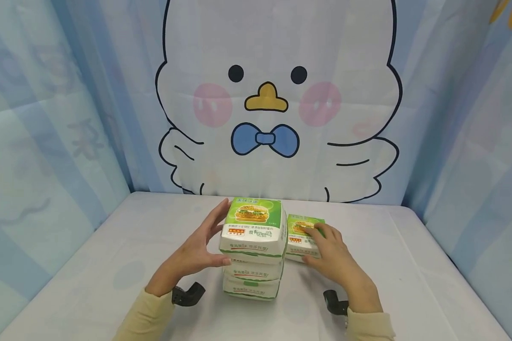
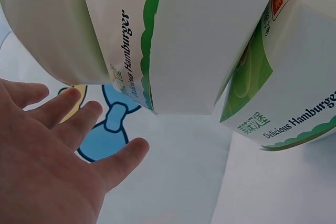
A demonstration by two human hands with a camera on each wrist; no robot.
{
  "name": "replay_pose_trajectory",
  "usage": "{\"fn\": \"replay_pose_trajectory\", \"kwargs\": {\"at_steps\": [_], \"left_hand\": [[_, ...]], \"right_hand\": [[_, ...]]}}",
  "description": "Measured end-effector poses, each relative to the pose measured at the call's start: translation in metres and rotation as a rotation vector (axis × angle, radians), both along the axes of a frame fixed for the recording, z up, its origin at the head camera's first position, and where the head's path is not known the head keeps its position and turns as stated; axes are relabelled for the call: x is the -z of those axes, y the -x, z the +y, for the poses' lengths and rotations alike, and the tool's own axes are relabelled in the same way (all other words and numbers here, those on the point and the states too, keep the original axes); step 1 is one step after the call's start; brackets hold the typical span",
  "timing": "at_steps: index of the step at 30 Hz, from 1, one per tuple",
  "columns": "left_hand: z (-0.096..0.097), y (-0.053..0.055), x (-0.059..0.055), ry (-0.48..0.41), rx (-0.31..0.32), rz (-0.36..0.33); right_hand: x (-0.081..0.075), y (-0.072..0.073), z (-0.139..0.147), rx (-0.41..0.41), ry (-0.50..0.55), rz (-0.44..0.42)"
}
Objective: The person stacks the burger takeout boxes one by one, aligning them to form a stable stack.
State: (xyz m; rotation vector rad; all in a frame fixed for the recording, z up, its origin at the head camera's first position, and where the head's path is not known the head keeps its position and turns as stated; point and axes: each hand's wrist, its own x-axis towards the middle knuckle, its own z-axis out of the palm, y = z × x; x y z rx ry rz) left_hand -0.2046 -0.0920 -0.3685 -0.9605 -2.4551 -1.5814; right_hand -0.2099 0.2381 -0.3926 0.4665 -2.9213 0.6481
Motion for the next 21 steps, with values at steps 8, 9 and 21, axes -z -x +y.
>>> {"fn": "replay_pose_trajectory", "kwargs": {"at_steps": [8, 9, 21], "left_hand": [[0.001, 0.003, -0.002, -0.012, -0.010, 0.019], [0.002, 0.003, -0.003, -0.013, -0.010, 0.019], [0.002, 0.007, -0.002, -0.028, 0.036, 0.014]], "right_hand": [[0.000, -0.001, 0.005, 0.033, 0.030, -0.049], [0.002, -0.001, 0.006, 0.033, 0.027, -0.058], [-0.001, -0.002, 0.015, 0.047, 0.021, -0.130]]}}
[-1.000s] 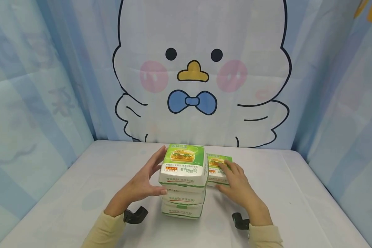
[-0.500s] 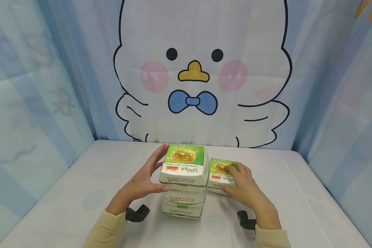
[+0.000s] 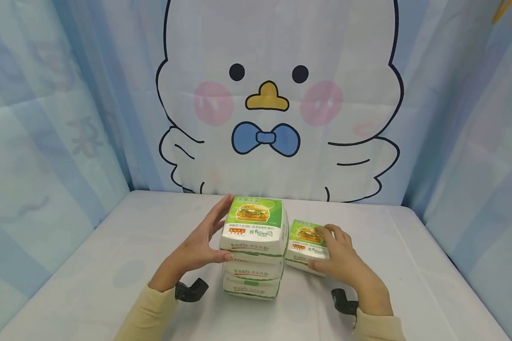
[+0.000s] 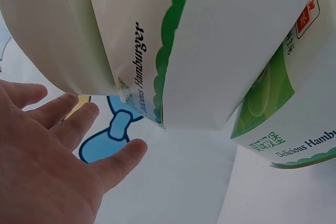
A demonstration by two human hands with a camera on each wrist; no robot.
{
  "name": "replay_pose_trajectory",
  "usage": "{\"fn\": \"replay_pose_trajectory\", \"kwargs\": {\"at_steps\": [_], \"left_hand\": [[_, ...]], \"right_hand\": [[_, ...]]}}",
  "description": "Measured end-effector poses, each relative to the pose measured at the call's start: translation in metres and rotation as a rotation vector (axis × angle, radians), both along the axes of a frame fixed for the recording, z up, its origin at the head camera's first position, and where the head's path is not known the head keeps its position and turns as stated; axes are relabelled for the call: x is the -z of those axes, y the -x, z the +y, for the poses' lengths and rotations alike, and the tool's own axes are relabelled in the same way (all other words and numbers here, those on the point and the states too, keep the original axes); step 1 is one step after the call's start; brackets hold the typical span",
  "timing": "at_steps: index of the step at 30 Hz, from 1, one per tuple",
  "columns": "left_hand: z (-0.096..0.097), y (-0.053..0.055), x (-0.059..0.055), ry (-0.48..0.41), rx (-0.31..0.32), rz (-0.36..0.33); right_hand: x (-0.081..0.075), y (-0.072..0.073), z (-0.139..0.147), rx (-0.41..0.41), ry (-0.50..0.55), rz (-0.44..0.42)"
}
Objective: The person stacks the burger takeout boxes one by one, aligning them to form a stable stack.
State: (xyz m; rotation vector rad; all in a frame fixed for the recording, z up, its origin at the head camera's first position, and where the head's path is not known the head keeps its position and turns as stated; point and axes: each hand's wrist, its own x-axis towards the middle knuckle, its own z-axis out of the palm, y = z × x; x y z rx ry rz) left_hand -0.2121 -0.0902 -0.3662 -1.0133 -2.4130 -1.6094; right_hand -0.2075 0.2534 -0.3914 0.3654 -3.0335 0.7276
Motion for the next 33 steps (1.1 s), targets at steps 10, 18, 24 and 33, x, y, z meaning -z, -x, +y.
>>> {"fn": "replay_pose_trajectory", "kwargs": {"at_steps": [10, 18, 24, 33], "left_hand": [[0.004, -0.001, 0.000, -0.018, 0.017, -0.039], [0.004, -0.001, 0.002, -0.012, -0.007, -0.027], [0.004, -0.001, 0.003, -0.011, -0.013, -0.018], [0.004, -0.001, 0.003, -0.002, -0.024, -0.003]], "right_hand": [[0.006, 0.002, 0.007, 0.006, 0.025, -0.038], [0.005, 0.002, 0.009, 0.006, 0.053, -0.030], [0.003, 0.001, 0.011, 0.014, 0.057, -0.021], [-0.004, -0.003, 0.016, -0.008, 0.076, 0.012]]}}
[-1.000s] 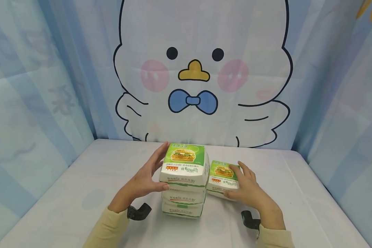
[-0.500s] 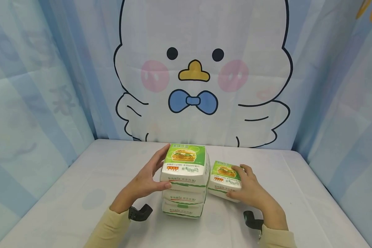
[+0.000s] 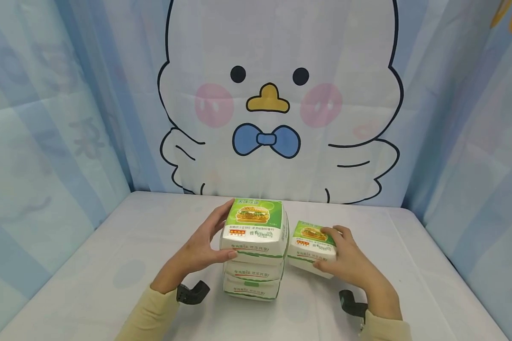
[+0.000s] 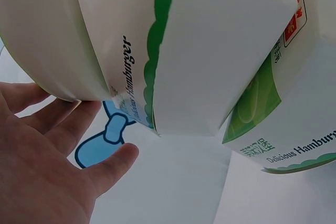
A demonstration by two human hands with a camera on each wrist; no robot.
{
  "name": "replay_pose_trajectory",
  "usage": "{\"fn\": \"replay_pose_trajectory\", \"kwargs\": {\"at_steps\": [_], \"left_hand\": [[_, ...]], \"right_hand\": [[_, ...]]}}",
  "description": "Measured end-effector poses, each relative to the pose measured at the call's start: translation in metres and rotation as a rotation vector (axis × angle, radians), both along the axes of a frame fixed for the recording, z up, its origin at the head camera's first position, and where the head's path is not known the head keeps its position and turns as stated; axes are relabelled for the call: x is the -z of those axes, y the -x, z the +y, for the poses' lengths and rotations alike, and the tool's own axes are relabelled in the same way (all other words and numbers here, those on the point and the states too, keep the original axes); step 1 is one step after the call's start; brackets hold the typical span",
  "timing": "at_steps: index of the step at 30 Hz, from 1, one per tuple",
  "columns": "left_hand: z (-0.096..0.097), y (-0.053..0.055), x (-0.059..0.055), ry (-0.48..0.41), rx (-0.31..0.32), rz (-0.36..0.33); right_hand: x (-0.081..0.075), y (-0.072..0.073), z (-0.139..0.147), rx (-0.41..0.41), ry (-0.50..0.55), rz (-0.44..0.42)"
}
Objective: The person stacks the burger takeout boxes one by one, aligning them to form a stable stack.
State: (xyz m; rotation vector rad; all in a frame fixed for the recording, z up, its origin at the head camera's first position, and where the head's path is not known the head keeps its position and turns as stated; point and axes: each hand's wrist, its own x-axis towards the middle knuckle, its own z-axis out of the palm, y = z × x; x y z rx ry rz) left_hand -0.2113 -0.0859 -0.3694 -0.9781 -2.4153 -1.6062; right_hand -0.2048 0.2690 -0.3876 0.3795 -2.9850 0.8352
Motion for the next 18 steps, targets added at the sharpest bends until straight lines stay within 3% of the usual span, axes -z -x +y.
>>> {"fn": "replay_pose_trajectory", "kwargs": {"at_steps": [18], "left_hand": [[0.000, -0.003, -0.004, 0.019, -0.022, -0.002]], "right_hand": [[-0.017, -0.006, 0.002, 0.031, 0.049, 0.092]]}}
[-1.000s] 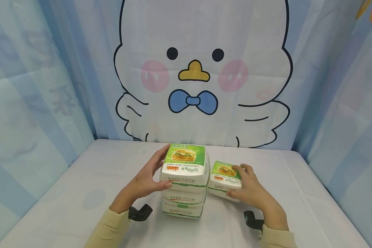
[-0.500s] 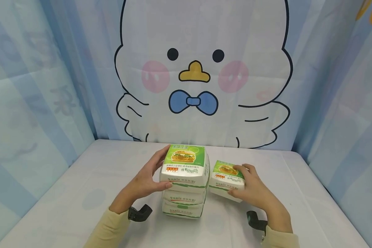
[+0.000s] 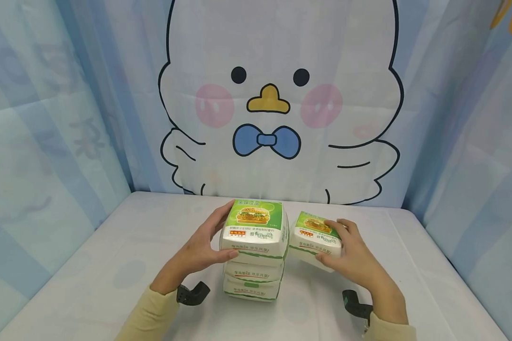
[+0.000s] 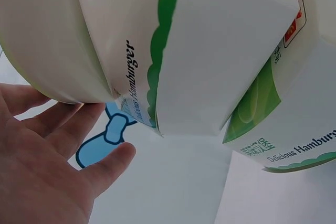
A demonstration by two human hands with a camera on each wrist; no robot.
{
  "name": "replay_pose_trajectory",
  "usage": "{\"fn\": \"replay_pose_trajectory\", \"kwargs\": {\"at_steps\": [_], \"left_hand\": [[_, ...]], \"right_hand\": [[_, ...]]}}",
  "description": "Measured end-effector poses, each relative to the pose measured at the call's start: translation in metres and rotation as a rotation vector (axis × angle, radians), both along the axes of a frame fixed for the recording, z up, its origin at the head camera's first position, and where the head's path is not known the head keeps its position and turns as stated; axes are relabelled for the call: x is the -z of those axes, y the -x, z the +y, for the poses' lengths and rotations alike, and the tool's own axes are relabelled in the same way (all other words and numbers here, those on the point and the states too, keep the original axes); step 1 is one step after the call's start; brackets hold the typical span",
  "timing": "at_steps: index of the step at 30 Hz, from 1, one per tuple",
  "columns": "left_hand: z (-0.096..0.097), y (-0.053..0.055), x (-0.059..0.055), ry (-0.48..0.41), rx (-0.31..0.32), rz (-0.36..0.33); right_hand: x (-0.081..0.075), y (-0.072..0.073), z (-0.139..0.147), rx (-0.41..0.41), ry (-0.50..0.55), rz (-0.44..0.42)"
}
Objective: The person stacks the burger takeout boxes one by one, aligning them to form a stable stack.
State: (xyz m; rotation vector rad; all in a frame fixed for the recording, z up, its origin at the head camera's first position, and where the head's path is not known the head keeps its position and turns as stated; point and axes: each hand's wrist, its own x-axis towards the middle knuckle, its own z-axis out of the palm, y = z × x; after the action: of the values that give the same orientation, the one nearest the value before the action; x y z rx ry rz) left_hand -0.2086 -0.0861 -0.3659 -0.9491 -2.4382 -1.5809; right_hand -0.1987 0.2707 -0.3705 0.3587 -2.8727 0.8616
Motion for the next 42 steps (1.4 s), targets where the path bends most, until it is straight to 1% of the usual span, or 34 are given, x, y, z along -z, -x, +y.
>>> {"fn": "replay_pose_trajectory", "kwargs": {"at_steps": [6, 19, 26, 30, 37, 42], "left_hand": [[0.000, 0.001, 0.002, -0.005, 0.003, 0.002], [0.002, 0.000, 0.003, -0.019, -0.007, -0.031], [0.003, 0.002, 0.004, -0.019, -0.009, -0.013], [0.003, 0.002, 0.004, -0.021, -0.004, -0.010], [0.002, 0.003, 0.003, -0.021, 0.007, -0.003], [0.001, 0.002, 0.001, -0.025, 0.009, 0.000]], "right_hand": [[-0.005, -0.003, 0.003, -0.011, 0.039, 0.070], [-0.013, -0.008, 0.001, -0.050, 0.090, 0.183], [-0.020, -0.006, 0.002, -0.066, 0.087, 0.274], [-0.029, -0.004, 0.004, -0.064, 0.075, 0.302], [-0.049, -0.004, 0.004, -0.075, 0.072, 0.307], [-0.062, -0.003, 0.003, -0.084, 0.063, 0.335]]}}
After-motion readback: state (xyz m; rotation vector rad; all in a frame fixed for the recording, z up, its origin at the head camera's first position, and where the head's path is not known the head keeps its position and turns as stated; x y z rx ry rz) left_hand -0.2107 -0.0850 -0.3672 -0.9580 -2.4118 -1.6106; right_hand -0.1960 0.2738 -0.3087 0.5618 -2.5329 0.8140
